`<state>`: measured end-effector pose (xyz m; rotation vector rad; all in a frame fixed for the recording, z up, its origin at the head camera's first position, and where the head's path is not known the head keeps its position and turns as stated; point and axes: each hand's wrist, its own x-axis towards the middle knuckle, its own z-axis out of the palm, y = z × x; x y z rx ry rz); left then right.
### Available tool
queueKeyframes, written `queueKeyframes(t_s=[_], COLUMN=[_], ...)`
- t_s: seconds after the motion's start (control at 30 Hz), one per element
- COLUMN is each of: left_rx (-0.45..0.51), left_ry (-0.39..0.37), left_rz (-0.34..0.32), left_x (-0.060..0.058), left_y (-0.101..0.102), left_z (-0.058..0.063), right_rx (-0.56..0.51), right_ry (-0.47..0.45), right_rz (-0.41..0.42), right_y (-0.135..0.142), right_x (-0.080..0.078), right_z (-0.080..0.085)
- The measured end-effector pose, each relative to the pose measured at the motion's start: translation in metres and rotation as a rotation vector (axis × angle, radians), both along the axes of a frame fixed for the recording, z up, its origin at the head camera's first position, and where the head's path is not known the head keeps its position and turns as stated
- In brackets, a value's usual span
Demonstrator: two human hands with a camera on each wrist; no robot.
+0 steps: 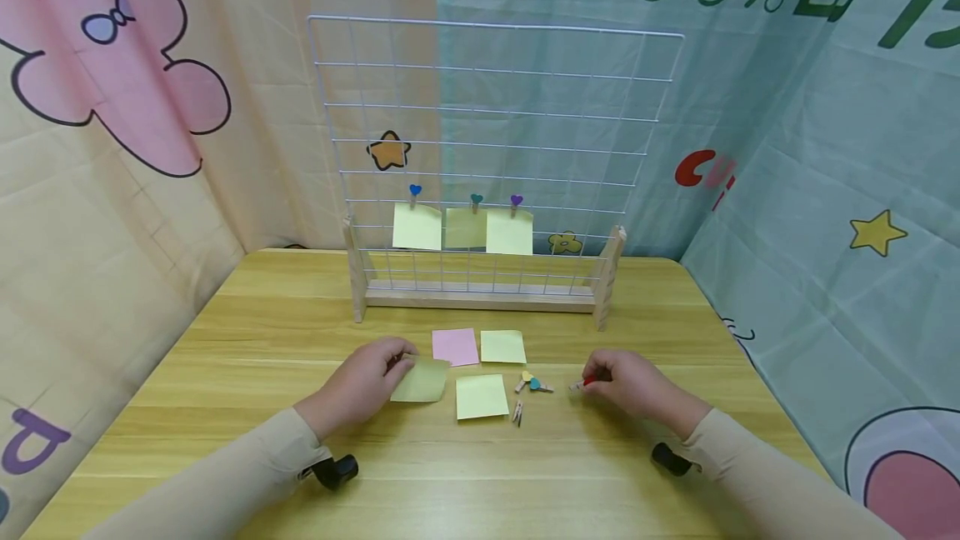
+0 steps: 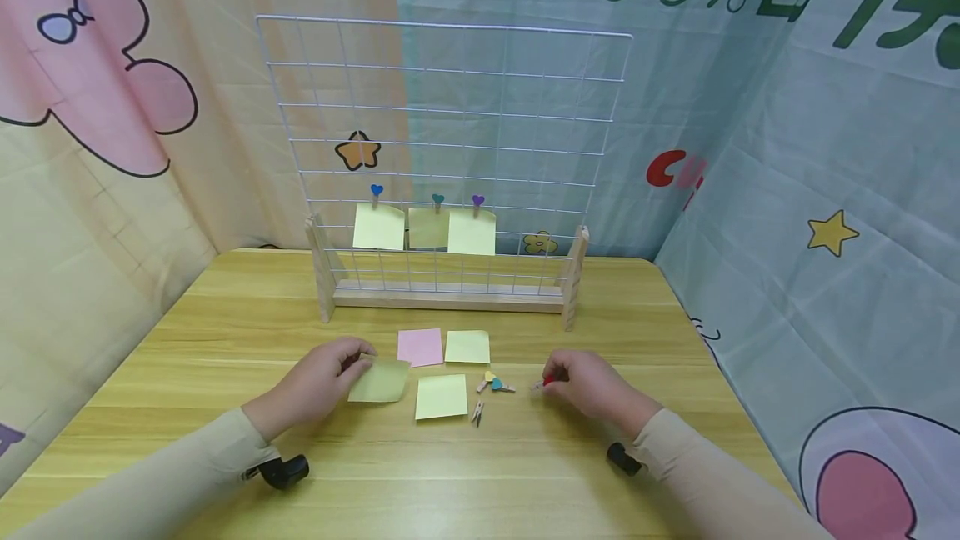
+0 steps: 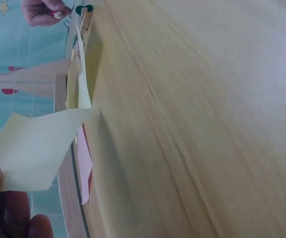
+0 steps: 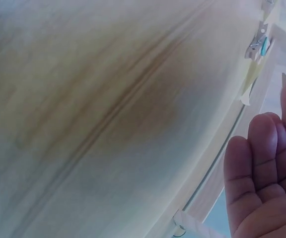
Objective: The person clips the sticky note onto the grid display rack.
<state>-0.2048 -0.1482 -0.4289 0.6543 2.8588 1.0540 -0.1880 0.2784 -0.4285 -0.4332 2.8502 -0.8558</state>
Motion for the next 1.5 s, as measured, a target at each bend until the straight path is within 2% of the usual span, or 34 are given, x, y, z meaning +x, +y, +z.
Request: queueKeyframes(t_s=[0.23,0.37,0.53,0.87,1.3,1.5], left_rx=[0.115,0.184,0.197,0.231,0.285,0.305], left_ry=[-0.017,0.010,0.069,0.112,0.138,0.144], left_rz=[0.011,0.006,-0.007,-0.016,-0.036,-0.041], left_x=[-0.005,-0.009,-0.014,-0.023,-0.041,-0.055], left_y=[0.010,0.016,0.026,0.050,0.085,0.104], left_z=[0.003,0.001,0.001,0.009,0.022,0.031], right_rx=[-0.055,-0.098,-0.164,-0.248,-0.256,-0.246], right_ry=[-0.019,-0.036,-0.072,-0.149,-0.049,0.053], right_rz=[0.003,-0.007,-0.045,-0.133,-0.177,-0.207], right_y=[0.003,0.004,0.006,0.006,0.005,0.003], right_x=[0.002,0.001,-0.001,-0.004,-0.008,-0.013], right_z=[0.004,0.004,0.004,0.008,0.020,0.032])
